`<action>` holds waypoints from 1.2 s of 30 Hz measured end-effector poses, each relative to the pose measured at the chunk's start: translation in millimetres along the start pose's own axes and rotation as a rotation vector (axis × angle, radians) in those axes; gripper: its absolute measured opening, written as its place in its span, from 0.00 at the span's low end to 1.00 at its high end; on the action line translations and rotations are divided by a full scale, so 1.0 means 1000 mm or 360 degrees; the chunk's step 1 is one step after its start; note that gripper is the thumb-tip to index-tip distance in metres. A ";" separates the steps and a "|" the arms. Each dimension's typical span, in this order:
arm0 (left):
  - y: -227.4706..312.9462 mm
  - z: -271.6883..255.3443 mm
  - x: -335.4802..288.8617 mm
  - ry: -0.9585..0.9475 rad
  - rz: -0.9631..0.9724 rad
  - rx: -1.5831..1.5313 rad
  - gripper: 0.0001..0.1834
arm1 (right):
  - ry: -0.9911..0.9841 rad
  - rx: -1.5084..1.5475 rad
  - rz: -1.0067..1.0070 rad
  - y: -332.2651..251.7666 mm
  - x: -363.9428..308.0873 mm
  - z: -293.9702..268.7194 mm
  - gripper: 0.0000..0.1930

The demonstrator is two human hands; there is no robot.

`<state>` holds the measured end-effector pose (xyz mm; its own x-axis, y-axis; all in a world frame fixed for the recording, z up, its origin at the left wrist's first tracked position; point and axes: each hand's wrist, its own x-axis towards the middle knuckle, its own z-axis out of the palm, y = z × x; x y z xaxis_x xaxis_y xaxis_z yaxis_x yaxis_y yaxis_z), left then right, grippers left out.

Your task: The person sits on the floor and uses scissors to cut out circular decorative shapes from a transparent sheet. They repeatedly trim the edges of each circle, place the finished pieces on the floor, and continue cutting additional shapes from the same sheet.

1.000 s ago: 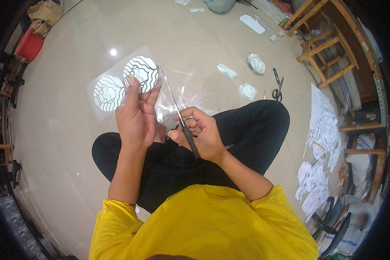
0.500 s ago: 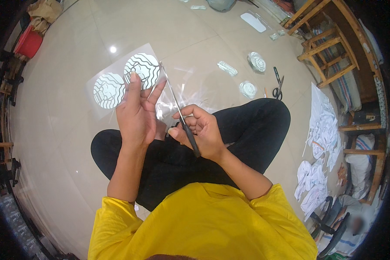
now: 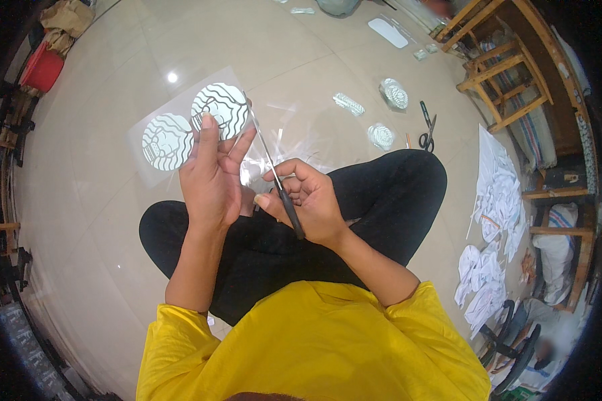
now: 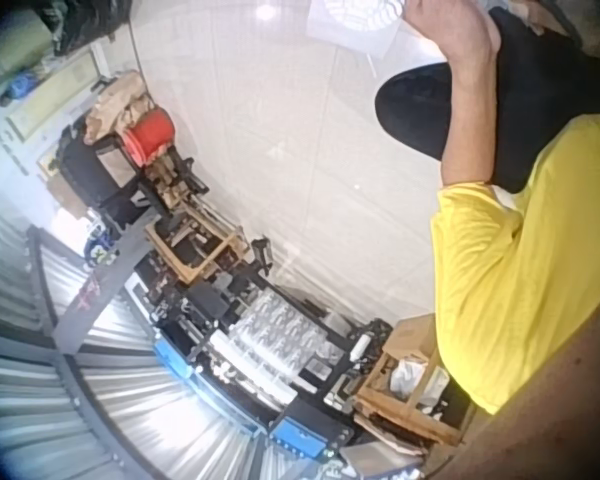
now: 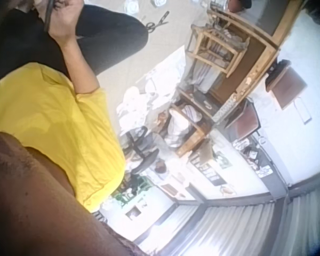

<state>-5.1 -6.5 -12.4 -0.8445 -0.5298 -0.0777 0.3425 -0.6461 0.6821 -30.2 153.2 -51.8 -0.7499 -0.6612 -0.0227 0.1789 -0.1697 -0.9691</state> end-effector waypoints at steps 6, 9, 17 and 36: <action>0.001 0.003 -0.001 0.0008 -0.0017 -0.0027 0.23 | 0.0024 -0.0044 0.0000 -0.001 0.000 0.000 0.17; 0.002 0.001 -0.001 -0.0008 -0.0015 -0.0022 0.23 | 0.0053 -0.0111 0.0062 -0.006 -0.001 0.003 0.15; 0.001 0.000 -0.002 0.0016 -0.0062 -0.0015 0.22 | 0.0052 -0.0118 0.0042 -0.008 -0.001 0.002 0.15; 0.002 0.006 -0.007 0.0033 -0.0161 -0.0006 0.21 | 0.0130 -0.0106 0.0008 -0.009 0.003 0.000 0.16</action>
<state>-0.7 -0.7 -6.0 -0.8662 -0.4731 -0.1609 0.2578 -0.6989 0.6672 -34.2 152.7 -43.3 -0.7991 -0.5995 -0.0449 0.1420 -0.1156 -0.9831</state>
